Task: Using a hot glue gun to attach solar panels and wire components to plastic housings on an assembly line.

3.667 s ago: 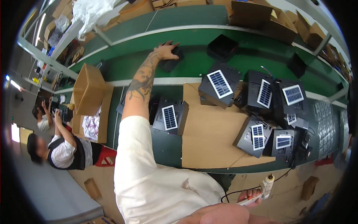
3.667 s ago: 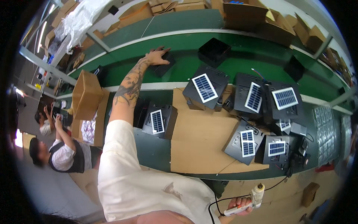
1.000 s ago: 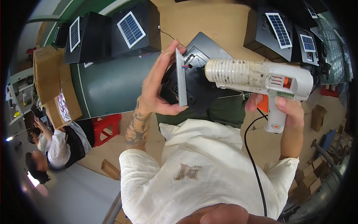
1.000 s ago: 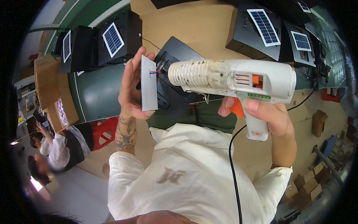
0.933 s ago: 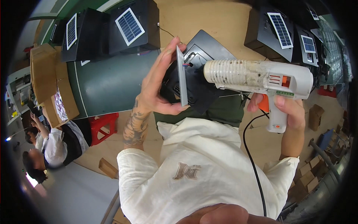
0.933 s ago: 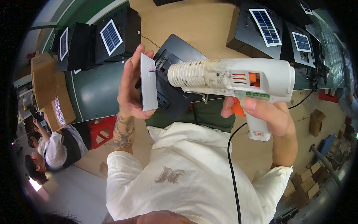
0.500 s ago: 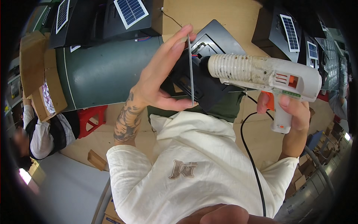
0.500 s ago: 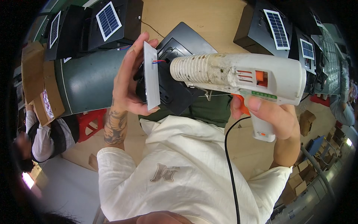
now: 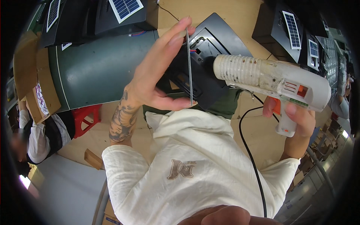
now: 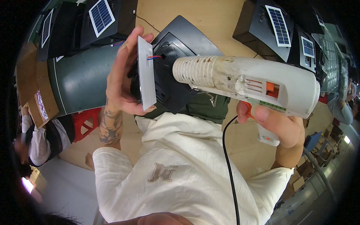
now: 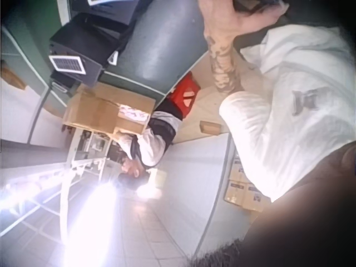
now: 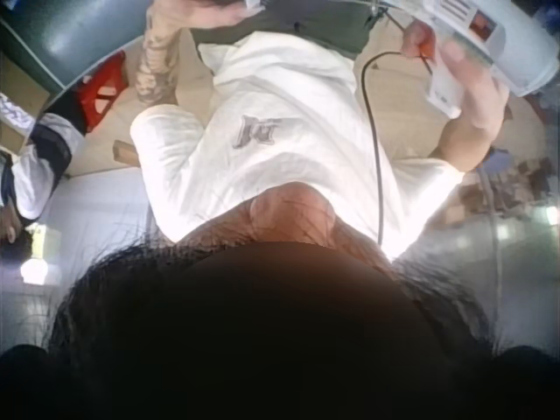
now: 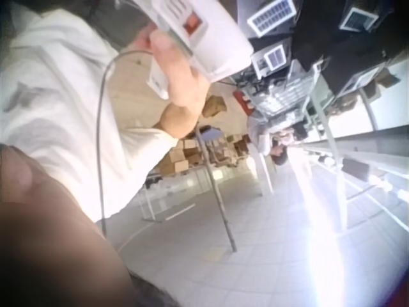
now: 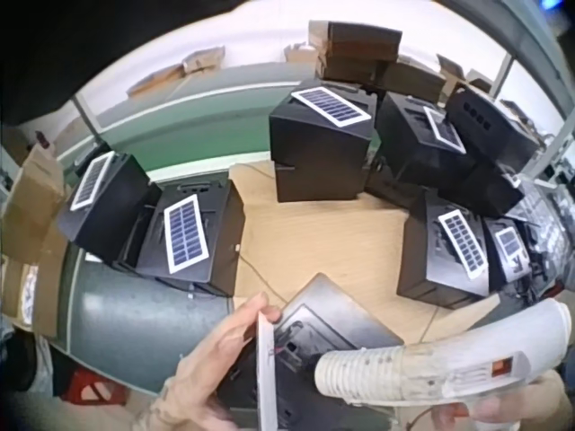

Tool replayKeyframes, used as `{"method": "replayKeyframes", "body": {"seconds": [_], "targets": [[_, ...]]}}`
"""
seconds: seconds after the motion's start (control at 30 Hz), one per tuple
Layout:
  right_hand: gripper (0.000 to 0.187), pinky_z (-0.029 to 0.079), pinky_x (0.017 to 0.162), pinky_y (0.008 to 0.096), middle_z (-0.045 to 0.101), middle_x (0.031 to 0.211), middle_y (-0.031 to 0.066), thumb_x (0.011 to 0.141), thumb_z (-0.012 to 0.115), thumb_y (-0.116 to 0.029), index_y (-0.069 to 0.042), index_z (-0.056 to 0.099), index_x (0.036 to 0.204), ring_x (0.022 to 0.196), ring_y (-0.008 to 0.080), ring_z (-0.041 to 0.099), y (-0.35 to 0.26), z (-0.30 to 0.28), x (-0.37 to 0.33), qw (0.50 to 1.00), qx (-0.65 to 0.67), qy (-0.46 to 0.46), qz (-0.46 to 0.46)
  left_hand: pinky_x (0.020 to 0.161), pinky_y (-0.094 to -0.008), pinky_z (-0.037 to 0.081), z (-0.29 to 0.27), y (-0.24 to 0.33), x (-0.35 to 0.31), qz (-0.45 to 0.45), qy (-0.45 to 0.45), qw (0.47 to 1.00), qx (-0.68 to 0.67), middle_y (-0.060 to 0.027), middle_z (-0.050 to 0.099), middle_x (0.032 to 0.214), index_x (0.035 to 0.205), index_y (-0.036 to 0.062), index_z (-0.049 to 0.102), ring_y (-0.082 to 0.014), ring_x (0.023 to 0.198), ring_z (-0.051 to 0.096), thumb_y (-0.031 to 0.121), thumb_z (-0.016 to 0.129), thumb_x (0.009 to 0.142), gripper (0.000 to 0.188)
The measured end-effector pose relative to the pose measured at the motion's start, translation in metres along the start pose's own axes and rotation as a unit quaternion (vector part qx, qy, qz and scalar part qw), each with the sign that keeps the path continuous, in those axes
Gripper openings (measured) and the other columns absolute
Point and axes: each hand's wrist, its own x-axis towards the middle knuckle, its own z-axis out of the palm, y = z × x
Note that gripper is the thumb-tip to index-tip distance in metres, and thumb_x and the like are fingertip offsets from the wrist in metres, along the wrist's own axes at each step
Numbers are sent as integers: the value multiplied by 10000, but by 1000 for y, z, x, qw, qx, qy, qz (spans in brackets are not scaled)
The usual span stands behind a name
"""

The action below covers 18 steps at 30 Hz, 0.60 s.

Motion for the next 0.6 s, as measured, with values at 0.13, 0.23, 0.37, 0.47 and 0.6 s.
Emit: {"method": "replayKeyframes", "body": {"seconds": [0.13,0.23,0.37,0.47,0.6], "targets": [[668,462,509,351,617,782,194,717,694,-302,96,527,1227,590,266,592,-1,-2,-2,1000,0,5,1,1044,-500,401,0,-3,0,9,-2,1000,1,-341,262,1520,1512,-13,282,-459,1277,484,198,887,623,1096],[666,469,519,361,610,781,193,720,692,-302,98,523,1226,597,271,590,-1,-4,-2,1000,-5,0,5,1048,-492,398,0,-2,1,14,-1,1000,5,-334,265,1522,1503,-30,289,-451,1279,484,193,883,625,1083],[652,477,537,378,606,790,198,734,684,-297,101,518,1224,613,278,594,-2,-8,-6,1000,19,-8,-2,1058,-485,386,-1,-3,1,14,1,1000,-6,-324,271,1523,1503,-29,293,-438,1291,478,184,878,625,1076],[644,481,545,383,611,807,204,742,683,-285,105,517,1227,627,283,598,-2,-7,-10,1000,11,-16,-24,1063,-487,381,2,-2,0,20,9,1000,7,-324,274,1522,1506,-18,297,-442,1296,474,187,876,630,1070],[650,484,549,386,628,861,224,735,691,-268,102,514,1240,635,286,599,-5,-5,-9,999,-15,-25,-24,1065,-484,380,0,-4,0,25,6,1000,6,-328,274,1520,1504,-19,300,-451,1304,466,195,874,636,1063]]}}
